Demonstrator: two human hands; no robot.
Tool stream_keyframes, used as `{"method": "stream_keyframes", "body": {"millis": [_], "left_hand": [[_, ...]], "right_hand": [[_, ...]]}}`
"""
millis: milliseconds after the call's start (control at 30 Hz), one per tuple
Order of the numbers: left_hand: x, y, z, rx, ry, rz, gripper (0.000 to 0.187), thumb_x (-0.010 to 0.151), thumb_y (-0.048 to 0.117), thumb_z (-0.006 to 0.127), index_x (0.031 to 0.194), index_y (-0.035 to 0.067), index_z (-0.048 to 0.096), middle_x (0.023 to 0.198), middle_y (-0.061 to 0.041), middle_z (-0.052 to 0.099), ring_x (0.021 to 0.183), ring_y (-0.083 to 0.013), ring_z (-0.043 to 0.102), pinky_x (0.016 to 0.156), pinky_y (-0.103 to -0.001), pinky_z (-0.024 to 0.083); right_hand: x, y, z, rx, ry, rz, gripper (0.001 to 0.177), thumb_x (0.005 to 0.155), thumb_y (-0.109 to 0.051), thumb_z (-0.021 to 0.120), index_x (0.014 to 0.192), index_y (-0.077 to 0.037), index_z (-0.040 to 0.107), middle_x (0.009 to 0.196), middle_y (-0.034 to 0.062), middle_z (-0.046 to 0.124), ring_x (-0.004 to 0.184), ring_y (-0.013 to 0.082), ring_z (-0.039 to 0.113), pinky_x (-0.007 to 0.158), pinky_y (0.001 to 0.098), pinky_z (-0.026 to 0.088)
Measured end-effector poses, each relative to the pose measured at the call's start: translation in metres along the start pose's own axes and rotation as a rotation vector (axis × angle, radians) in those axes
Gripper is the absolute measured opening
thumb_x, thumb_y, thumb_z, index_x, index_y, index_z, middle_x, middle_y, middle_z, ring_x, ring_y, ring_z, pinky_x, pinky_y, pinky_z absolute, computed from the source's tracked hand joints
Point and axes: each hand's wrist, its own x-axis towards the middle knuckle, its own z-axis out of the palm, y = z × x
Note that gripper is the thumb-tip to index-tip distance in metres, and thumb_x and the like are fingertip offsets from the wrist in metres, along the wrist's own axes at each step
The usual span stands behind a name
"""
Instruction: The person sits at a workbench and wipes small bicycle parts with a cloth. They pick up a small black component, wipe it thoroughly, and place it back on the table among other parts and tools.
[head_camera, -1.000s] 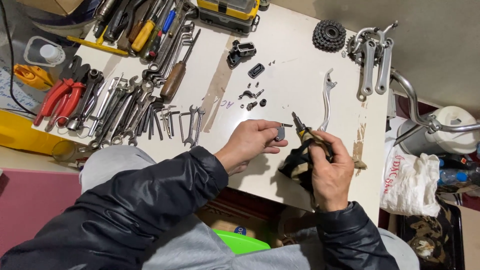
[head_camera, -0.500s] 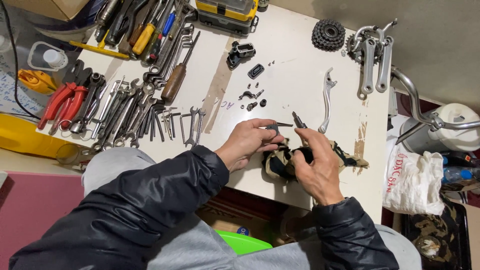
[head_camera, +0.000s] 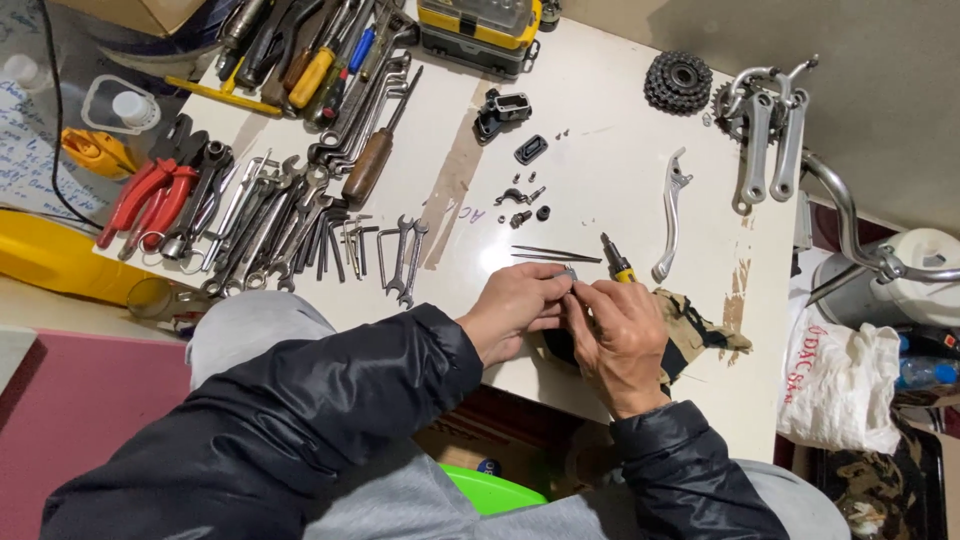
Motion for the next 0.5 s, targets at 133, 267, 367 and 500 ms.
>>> {"method": "stream_keyframes", "body": {"millis": [133,267,367,500], "left_hand": [[0.002,-0.008,0.002,0.005,0.035,0.061,0.053,0.095,0.029,0.069,0.138,0.000,0.059,0.092,-0.009,0.068,0.082,-0.0152,0.070,0.078,-0.034,0.065],[0.004,-0.014,0.001,0.046,0.068,0.105,0.047,0.097,0.023,0.064,0.135,-0.004,0.060,0.087,-0.007,0.066,0.079,-0.0101,0.066,0.076,-0.028,0.063],[0.007,-0.018,-0.001,0.048,0.063,0.122,0.046,0.096,0.022,0.065,0.134,-0.004,0.061,0.087,-0.008,0.067,0.080,-0.0105,0.066,0.075,-0.027,0.062],[0.002,-0.014,-0.003,0.028,0.045,0.152,0.045,0.094,0.020,0.069,0.132,-0.004,0.063,0.097,-0.017,0.071,0.087,-0.0158,0.069,0.077,-0.030,0.062]], "right_hand": [[-0.005,-0.001,0.006,-0.091,0.022,-0.090,0.005,0.088,-0.016,0.080,0.091,-0.012,0.077,0.085,0.0021,0.067,0.077,0.0235,0.065,0.069,0.0370,0.052],[-0.008,-0.006,0.008,-0.104,0.002,-0.089,0.003,0.089,-0.009,0.077,0.090,-0.010,0.075,0.083,0.0041,0.065,0.075,0.0252,0.065,0.067,0.0364,0.052],[-0.005,-0.013,0.005,-0.078,-0.048,-0.042,0.002,0.089,-0.007,0.075,0.090,-0.009,0.074,0.080,0.0042,0.064,0.073,0.0260,0.066,0.065,0.0357,0.053],[-0.005,-0.015,0.001,-0.024,-0.139,0.097,0.002,0.091,-0.011,0.074,0.091,-0.010,0.072,0.075,0.0043,0.062,0.072,0.0277,0.067,0.059,0.0387,0.053]]}}
